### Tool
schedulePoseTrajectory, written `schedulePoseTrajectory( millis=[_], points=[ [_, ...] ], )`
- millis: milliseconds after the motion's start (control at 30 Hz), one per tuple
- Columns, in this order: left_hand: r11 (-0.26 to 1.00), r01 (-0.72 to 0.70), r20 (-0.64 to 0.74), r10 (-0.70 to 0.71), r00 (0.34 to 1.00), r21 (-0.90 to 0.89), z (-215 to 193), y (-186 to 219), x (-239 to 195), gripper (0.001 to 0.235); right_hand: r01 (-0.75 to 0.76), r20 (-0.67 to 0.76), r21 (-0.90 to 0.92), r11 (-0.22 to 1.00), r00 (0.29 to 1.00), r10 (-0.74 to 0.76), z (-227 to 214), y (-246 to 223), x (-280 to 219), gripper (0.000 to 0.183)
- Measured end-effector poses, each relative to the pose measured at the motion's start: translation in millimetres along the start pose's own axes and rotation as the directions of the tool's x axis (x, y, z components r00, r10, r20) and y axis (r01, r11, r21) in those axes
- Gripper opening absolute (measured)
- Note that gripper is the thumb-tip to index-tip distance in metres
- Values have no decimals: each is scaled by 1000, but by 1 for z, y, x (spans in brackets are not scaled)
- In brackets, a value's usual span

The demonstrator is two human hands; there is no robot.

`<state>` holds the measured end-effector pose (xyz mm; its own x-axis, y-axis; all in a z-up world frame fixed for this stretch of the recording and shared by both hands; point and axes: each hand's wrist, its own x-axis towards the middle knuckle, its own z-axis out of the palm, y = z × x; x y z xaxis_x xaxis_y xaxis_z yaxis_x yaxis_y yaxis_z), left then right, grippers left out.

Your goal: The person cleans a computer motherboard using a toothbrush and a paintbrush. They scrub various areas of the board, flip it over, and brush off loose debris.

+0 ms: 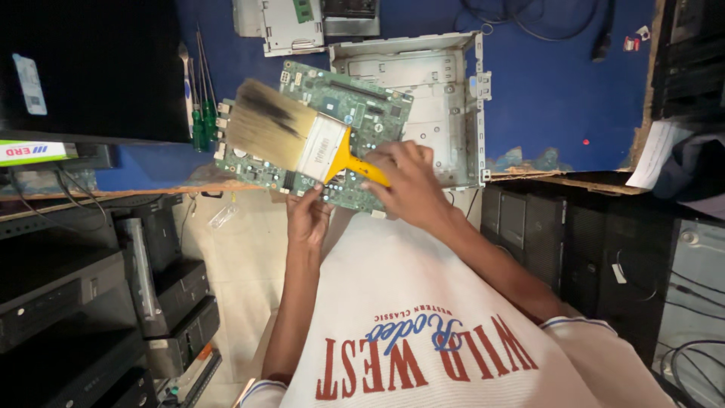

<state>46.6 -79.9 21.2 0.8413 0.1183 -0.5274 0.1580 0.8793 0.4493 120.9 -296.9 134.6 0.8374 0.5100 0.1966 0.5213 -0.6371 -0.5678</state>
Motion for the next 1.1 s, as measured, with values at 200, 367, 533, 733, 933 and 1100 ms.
schedulePoseTrajectory(
  millis=[200, 367, 533, 733, 933, 1100],
  points=[
    [997, -59, -46, 61, 997, 46, -14, 11, -4, 54, -436, -308, 243, 867, 812, 495, -15, 92, -29, 45],
    [995, -102, -52, 102, 993, -10, -50, 23, -6, 50, -520, -453, -20, 854, 766, 456, 0, 163, -63, 66],
    [989, -147, -95, 145, 985, -16, -76, 33, -4, 43, -679, -185, 197, 708, 683, 707, 25, 188, -83, 46],
    [985, -170, -159, 164, 974, -25, -72, 39, -7, 47, -513, -341, 52, 857, 797, 498, 29, 189, -99, 35],
    [982, -186, -139, 180, 974, -29, -62, 40, -7, 50, -692, -269, 214, 690, 637, 722, -7, 230, -162, 27],
    [983, -182, -144, 179, 973, -15, -56, 39, -9, 49, -474, -458, -278, 836, 830, 318, -63, 309, -221, 18]
  ],
)
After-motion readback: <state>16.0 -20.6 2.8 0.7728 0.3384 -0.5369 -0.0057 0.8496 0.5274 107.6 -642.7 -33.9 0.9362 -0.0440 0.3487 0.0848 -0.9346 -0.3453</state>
